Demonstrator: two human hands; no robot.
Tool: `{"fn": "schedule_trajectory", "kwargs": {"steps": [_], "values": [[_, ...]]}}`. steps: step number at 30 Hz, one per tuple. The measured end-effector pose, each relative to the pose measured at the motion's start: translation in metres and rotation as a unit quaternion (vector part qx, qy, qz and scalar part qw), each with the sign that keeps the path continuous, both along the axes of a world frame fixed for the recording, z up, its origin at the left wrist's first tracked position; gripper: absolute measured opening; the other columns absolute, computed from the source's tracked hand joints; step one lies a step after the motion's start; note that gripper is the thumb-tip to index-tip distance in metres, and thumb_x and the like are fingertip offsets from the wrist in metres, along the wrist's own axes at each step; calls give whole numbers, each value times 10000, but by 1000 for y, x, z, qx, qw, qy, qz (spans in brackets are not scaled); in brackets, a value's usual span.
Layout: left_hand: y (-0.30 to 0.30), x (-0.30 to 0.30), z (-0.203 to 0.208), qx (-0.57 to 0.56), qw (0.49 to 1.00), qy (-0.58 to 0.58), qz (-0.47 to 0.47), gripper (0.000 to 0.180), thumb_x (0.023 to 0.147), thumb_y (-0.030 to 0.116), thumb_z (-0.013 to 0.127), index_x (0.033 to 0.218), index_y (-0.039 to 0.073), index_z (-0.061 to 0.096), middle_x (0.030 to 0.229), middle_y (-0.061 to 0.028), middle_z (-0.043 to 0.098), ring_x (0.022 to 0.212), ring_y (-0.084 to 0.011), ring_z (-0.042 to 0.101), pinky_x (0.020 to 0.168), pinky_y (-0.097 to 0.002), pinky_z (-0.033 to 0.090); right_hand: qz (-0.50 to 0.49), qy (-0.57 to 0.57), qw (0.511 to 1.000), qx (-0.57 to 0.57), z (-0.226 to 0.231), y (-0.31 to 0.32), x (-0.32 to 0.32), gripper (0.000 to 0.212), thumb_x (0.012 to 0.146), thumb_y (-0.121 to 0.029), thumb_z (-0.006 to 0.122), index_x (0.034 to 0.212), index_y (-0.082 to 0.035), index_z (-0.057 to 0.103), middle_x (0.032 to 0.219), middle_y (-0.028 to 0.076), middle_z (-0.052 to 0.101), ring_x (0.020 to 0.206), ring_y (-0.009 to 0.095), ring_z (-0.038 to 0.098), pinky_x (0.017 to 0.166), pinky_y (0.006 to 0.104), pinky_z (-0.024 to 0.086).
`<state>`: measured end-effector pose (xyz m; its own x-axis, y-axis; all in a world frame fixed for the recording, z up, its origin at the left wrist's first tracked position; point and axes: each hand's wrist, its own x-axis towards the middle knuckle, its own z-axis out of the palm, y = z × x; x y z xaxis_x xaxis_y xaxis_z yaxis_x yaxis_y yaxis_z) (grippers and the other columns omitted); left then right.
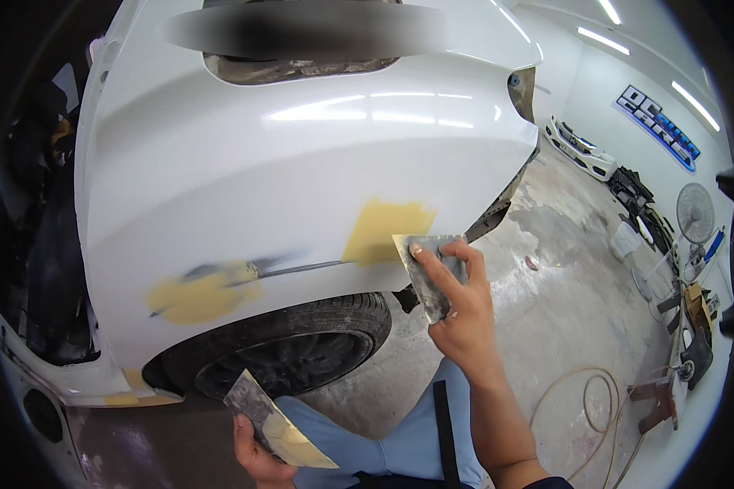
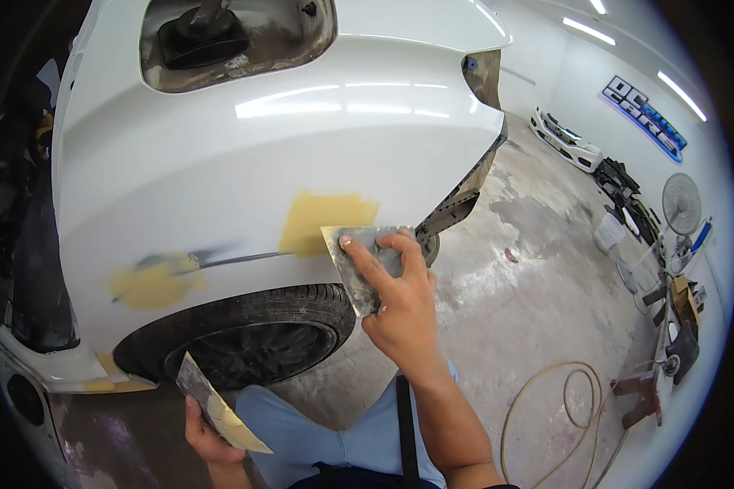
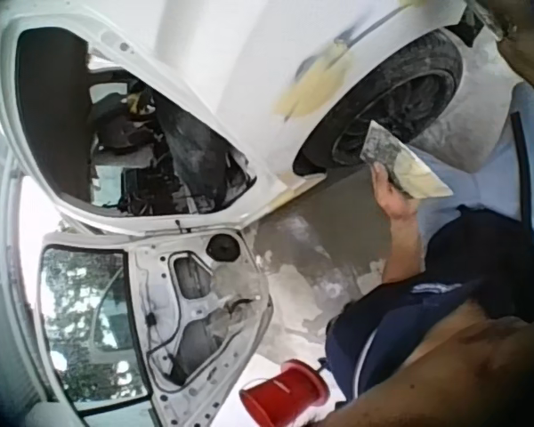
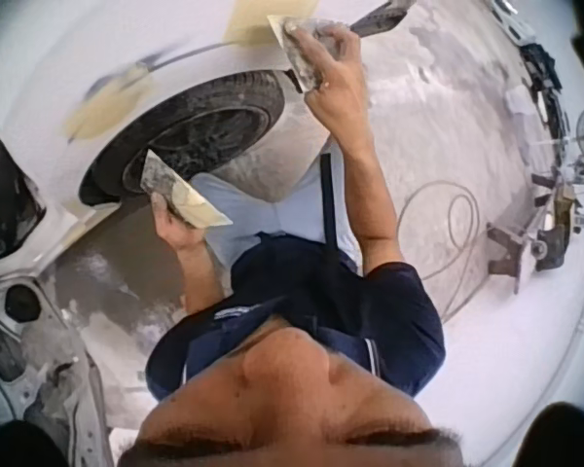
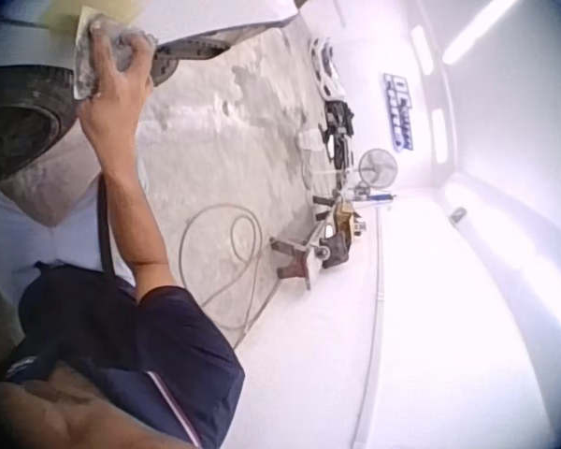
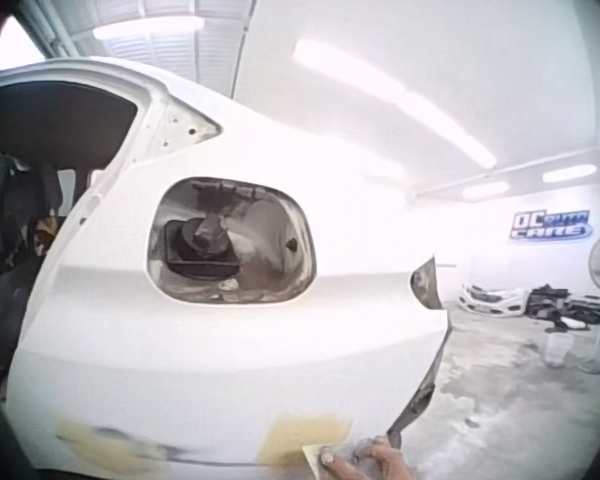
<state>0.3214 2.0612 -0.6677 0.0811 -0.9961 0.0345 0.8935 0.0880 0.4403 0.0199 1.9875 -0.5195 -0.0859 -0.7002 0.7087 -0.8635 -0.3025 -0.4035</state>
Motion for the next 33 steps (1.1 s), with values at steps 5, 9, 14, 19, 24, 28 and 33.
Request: {"fn": "schedule_trajectory", "kwargs": {"steps": [5,9,14,19,24,28,33], "values": [[7,-10,1,0,999,-22,-40,449,1112,327,466,1457,69,594,1387,-88,694,1231,-276,688,1070,-459,537,-22,46,998,-20,11,-19,-4,794,710,31,787,1406,-343,701,1350,88,568,1412,396,536,998,514,423],[10,-2,0,-3,999,-38,-28,451,1104,334,479,1447,66,595,1373,-82,692,1216,-255,684,1070,-434,528,7,-1,999,-43,-6,-43,3,808,692,10,802,1408,-351,699,1347,87,573,1402,370,551,983,498,414],[13,3,7,29,996,-75,30,439,1099,323,494,1432,57,600,1336,-60,700,1224,-219,666,1078,-398,505,-38,10,993,-111,-57,-49,35,829,666,-27,835,1413,-358,696,1326,103,581,1406,360,548,966,487,392],[14,4,9,8,996,-86,22,447,1103,324,489,1451,60,583,1359,-51,688,1232,-214,661,1083,-397,501,-1,3,1000,9,-77,-7,34,685,717,-12,831,1354,-252,749,1306,140,601,1334,431,594,1028,480,496],[7,-7,14,5,995,-92,29,472,1117,347,466,1492,74,553,1402,-49,669,1240,-222,664,1076,-397,513,63,-98,993,-31,-9,-3,-1,724,735,-53,836,1392,-331,711,1333,139,577,1418,428,520,1074,559,408],[-10,-66,26,-46,996,-25,-68,585,1091,547,500,1497,126,481,1266,-98,676,1007,-277,725,712,-434,634,326,-240,914,-17,7,50,-3,541,826,-75,819,1320,-287,752,1345,150,578,1436,480,492,1194,575,365],[-10,-130,47,157,981,-39,-103,432,1113,372,573,1473,136,528,1382,-51,638,1246,-238,619,1072,-432,500,469,-42,867,165,-11,90,-25,524,775,-131,910,1252,-319,800,1355,119,596,1439,477,497,1204,570,393]]}}
